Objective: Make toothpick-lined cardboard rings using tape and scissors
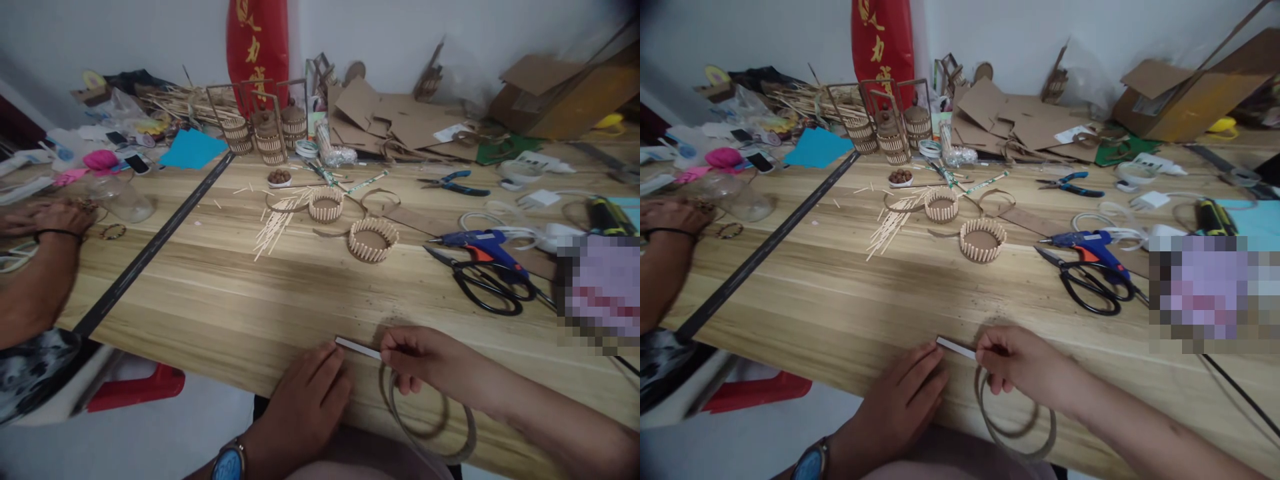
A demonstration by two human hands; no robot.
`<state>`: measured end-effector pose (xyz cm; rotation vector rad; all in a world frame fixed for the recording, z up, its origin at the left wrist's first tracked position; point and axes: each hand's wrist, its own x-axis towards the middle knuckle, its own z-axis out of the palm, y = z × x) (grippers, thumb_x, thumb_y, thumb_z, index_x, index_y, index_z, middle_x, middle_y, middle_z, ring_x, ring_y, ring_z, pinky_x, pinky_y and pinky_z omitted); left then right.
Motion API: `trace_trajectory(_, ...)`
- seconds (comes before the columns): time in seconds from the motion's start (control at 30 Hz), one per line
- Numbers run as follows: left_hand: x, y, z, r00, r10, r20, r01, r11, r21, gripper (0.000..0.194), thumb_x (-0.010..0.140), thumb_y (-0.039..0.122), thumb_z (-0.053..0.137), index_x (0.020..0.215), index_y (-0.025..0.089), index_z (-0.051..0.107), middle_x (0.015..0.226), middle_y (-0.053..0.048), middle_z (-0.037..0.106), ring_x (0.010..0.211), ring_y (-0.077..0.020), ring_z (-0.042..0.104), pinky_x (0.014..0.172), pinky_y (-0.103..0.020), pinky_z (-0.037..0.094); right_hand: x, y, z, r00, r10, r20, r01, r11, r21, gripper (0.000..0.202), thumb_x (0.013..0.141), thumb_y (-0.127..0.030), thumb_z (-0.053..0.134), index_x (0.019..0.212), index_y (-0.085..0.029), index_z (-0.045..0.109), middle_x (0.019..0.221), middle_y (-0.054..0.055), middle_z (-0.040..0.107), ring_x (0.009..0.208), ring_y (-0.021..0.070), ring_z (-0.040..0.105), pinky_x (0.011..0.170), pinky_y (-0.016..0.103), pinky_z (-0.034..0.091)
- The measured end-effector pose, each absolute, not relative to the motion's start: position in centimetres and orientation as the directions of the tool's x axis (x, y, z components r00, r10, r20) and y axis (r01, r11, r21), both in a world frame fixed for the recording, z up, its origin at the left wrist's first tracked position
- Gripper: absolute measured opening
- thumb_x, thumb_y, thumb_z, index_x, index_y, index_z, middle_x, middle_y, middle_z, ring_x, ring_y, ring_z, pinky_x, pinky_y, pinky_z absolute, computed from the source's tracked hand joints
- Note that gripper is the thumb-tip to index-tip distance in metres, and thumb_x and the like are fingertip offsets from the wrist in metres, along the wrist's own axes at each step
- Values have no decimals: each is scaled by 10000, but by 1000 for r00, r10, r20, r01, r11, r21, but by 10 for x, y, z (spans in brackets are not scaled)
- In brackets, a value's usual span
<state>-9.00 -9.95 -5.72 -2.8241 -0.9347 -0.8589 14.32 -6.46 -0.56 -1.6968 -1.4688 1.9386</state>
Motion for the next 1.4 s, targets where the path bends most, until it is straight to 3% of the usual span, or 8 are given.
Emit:
trace_trajectory(0.37,-91,-100,-58,676,530,512,557,-822,115,226,960,157,436,1029,108,645,1115,-141,699,1112,-272,647,866,-393,609,146,-62,2,-364,652,-665,396,-538,-744,509,645,-694,654,679,-214,490,605,-40,515,596,135,584,602,280,447)
trace_trajectory(1.0,-91,-101,-58,649,576,497,592,-793,146,172,940,176,452,960,136,619,1080,-137,689,1070,-253,661,880,-373,597,140,-63,-6,-312,679,-665,514,-468,-719,300,716,-509,558,676,-225,471,526,-45,513,516,122,545,536,251,407)
trace_trajectory(1.4,-92,-101,-61,687,551,473,586,-806,88,160,936,178,461,956,133,614,1236,-165,652,1145,-263,626,896,-377,589,139,-63,-6,-288,703,-650,557,-430,-711,243,745,-443,556,671,-226,476,514,-48,508,513,129,552,527,242,418)
